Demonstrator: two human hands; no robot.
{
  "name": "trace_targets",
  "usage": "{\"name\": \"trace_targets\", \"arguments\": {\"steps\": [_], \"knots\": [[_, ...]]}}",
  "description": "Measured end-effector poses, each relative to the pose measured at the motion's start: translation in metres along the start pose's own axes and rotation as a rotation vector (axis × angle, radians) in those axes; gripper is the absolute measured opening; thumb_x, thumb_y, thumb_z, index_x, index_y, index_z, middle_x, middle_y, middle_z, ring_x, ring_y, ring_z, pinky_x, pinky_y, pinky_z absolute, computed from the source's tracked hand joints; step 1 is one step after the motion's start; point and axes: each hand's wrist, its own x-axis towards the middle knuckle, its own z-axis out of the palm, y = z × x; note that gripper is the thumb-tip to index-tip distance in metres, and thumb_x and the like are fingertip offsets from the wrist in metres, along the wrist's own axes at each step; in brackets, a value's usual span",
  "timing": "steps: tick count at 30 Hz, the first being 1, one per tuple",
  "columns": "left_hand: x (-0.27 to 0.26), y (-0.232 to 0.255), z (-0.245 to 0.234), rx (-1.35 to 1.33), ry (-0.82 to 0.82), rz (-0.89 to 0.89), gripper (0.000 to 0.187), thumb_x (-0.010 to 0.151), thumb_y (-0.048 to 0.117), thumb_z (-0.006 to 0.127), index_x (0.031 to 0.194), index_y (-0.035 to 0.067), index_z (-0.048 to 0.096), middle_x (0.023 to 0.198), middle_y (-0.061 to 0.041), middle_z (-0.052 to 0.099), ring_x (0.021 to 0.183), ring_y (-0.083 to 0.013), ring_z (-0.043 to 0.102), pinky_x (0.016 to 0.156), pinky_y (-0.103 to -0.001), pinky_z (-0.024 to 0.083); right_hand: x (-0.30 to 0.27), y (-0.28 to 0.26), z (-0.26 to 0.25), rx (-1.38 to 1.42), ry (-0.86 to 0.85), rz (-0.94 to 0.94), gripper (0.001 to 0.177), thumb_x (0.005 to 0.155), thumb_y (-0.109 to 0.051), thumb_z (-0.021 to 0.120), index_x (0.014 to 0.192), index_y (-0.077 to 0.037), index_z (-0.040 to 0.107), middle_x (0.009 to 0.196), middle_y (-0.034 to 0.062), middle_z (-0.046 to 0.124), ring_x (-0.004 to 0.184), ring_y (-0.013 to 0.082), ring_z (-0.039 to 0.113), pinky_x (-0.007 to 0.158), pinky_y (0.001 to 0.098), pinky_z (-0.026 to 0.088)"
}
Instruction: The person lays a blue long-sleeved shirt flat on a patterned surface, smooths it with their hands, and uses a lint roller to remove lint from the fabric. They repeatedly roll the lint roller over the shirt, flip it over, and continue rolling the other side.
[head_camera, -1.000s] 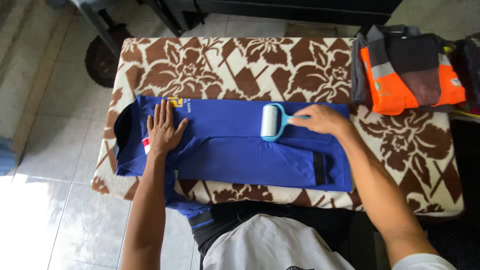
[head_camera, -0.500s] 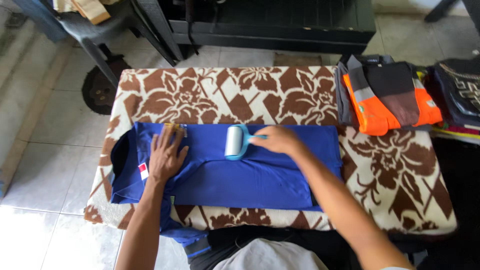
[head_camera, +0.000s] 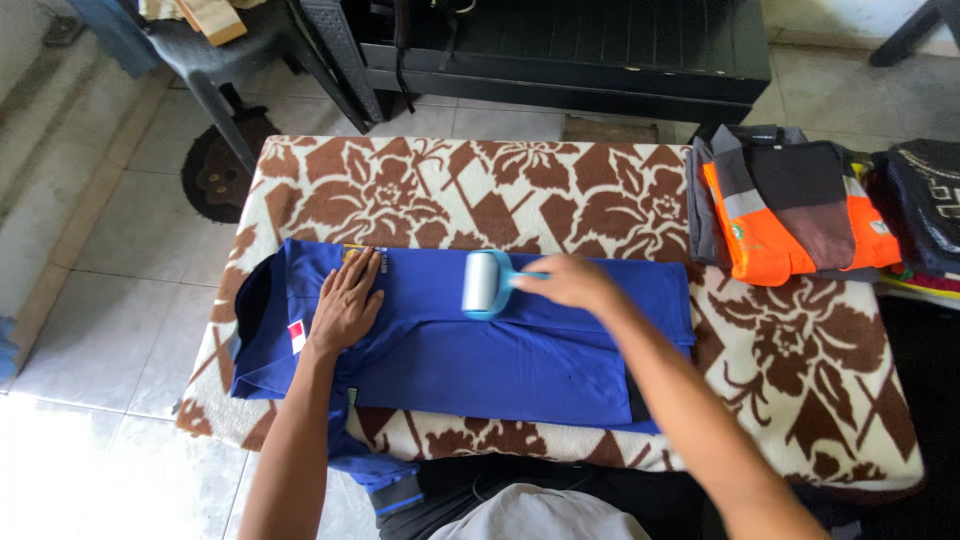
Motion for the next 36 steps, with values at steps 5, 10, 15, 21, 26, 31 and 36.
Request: {"name": "trace_targets", "arguments": {"steps": [5,10,15,21,26,31,36], "knots": [[0.002,0.006,0.012,0.06,0.02,-0.024,0.072,0.094,0.043,0.057,0.158,0.015,0.039,0.165,-0.012,0.033,0.154,-0.0322,0.025,0.12,-0.059,0.021,-0.085,0.079,-0.07,-0.119,0.054,0.174,0.061,0.082,-0.065,0.068,0.116,-0.016,0.08,0.118,0.0098,0.078,0.11,0.0253,0.073,0.097,0.0368,0.054],[0.001,0.009,0.012,0.058,0.029,-0.029,0.074,0.096,0.05,0.056,0.158,0.014,0.039,0.166,-0.012,0.031,0.155,-0.0325,0.024,0.12,-0.061,0.019,-0.113,0.088,-0.087,-0.141,0.049,0.285,0.059,0.082,-0.063,0.067,0.118,-0.018,0.079,0.114,0.0109,0.08,0.106,0.0287,0.075,0.097,0.0382,0.054],[0.0,0.007,0.012,0.054,0.016,-0.036,0.072,0.098,0.05,0.053,0.159,0.014,0.039,0.167,-0.012,0.03,0.155,-0.0327,0.024,0.12,-0.06,0.019,-0.074,0.055,-0.062,-0.14,0.064,0.115,0.059,0.085,-0.063,0.066,0.117,-0.016,0.079,0.119,0.0108,0.077,0.112,0.0277,0.072,0.098,0.0383,0.054],[0.0,0.009,0.009,0.055,-0.028,-0.062,0.074,0.098,0.054,0.051,0.16,0.015,0.037,0.168,-0.012,0.028,0.155,-0.0329,0.021,0.122,-0.058,0.016,0.001,-0.023,-0.007,-0.102,0.013,0.006,0.056,0.09,-0.063,0.062,0.118,-0.017,0.077,0.12,0.0104,0.075,0.107,0.0285,0.072,0.093,0.0422,0.055],[0.0,0.01,0.006,0.052,-0.043,-0.062,0.082,0.095,0.062,0.051,0.16,0.014,0.035,0.169,-0.012,0.025,0.156,-0.033,0.018,0.123,-0.057,0.014,0.029,-0.062,0.015,-0.145,-0.012,-0.037,0.056,0.093,-0.065,0.056,0.115,-0.019,0.078,0.112,0.0093,0.077,0.098,0.0292,0.074,0.088,0.0445,0.056],[-0.001,0.012,0.002,0.046,-0.053,-0.047,0.093,0.09,0.071,0.054,0.16,0.013,0.035,0.169,-0.013,0.025,0.156,-0.0337,0.017,0.121,-0.059,0.015,0.011,-0.032,-0.007,-0.079,-0.038,0.018,0.054,0.09,-0.061,0.063,0.117,-0.017,0.077,0.113,0.0116,0.078,0.101,0.0269,0.075,0.089,0.0413,0.058],[-0.001,0.015,0.0,0.064,-0.059,-0.049,0.104,0.083,0.078,0.055,0.16,0.011,0.034,0.17,-0.012,0.024,0.158,-0.0324,0.016,0.123,-0.059,0.015,-0.046,0.055,-0.069,-0.135,-0.058,0.11,0.057,0.088,-0.064,0.064,0.12,-0.019,0.078,0.119,0.0092,0.077,0.109,0.0252,0.072,0.097,0.0416,0.055]]}}
